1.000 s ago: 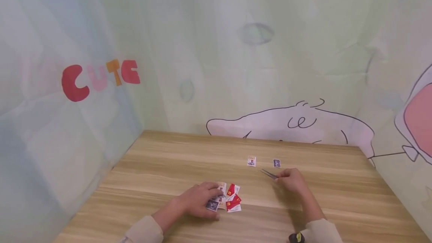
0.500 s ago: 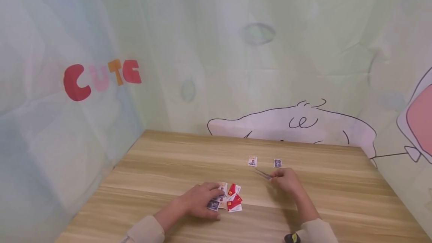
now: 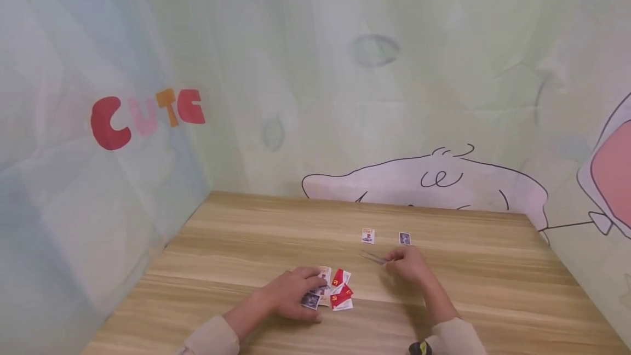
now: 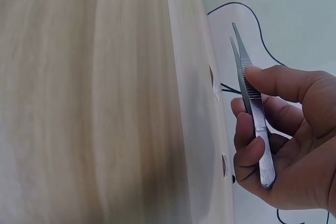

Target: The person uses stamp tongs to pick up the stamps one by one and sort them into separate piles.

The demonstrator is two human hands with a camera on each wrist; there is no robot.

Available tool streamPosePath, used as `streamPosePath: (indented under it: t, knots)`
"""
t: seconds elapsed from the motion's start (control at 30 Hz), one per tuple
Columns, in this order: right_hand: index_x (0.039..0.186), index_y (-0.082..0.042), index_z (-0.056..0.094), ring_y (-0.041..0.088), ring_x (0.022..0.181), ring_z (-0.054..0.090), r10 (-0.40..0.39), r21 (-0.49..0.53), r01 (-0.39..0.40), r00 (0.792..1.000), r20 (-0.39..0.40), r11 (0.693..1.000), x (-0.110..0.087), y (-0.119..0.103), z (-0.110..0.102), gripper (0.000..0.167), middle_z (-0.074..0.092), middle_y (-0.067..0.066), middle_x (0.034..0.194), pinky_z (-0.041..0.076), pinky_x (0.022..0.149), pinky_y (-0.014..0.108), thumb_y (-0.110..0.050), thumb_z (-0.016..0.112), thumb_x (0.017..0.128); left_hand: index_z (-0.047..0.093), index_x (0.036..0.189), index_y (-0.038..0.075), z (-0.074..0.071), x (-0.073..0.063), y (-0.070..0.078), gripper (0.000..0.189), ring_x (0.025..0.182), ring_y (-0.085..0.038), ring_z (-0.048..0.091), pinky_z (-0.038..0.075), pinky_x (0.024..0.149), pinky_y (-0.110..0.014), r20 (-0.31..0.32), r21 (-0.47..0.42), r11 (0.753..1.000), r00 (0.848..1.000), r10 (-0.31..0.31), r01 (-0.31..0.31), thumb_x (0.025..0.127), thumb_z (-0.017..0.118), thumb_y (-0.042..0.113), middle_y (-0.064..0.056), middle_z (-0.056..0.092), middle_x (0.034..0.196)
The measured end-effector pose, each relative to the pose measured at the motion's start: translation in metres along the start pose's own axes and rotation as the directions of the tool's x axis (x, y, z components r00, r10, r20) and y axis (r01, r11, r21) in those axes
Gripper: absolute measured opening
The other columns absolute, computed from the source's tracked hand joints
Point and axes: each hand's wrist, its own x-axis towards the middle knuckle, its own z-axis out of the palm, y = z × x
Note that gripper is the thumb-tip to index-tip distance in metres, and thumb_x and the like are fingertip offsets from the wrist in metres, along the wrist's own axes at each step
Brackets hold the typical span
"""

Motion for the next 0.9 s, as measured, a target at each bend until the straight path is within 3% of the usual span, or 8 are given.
streamPosePath:
  t: [0.9]
  knots:
    - [0.088, -0.006, 0.069, 0.02, 0.073, 0.052, -0.025, -0.039, 0.028, 0.997, 0.071, 0.999, 0.007, -0.016, 0.028, 0.014, 0.06, 0.003, 0.081, 0.044, 0.063, 0.033, -0.008, 0.071, 0.074, 0.052, 0.132, 0.018, 0.003, 0.0, -0.002, 0.071, 0.121, -0.024, 0.044, 0.042, 0.091, -0.043, -0.014, -0.008, 1.0, 1.0, 0.022, -0.022, 0.076, 0.062, 0.061, -0.008, 0.046, 0.134]
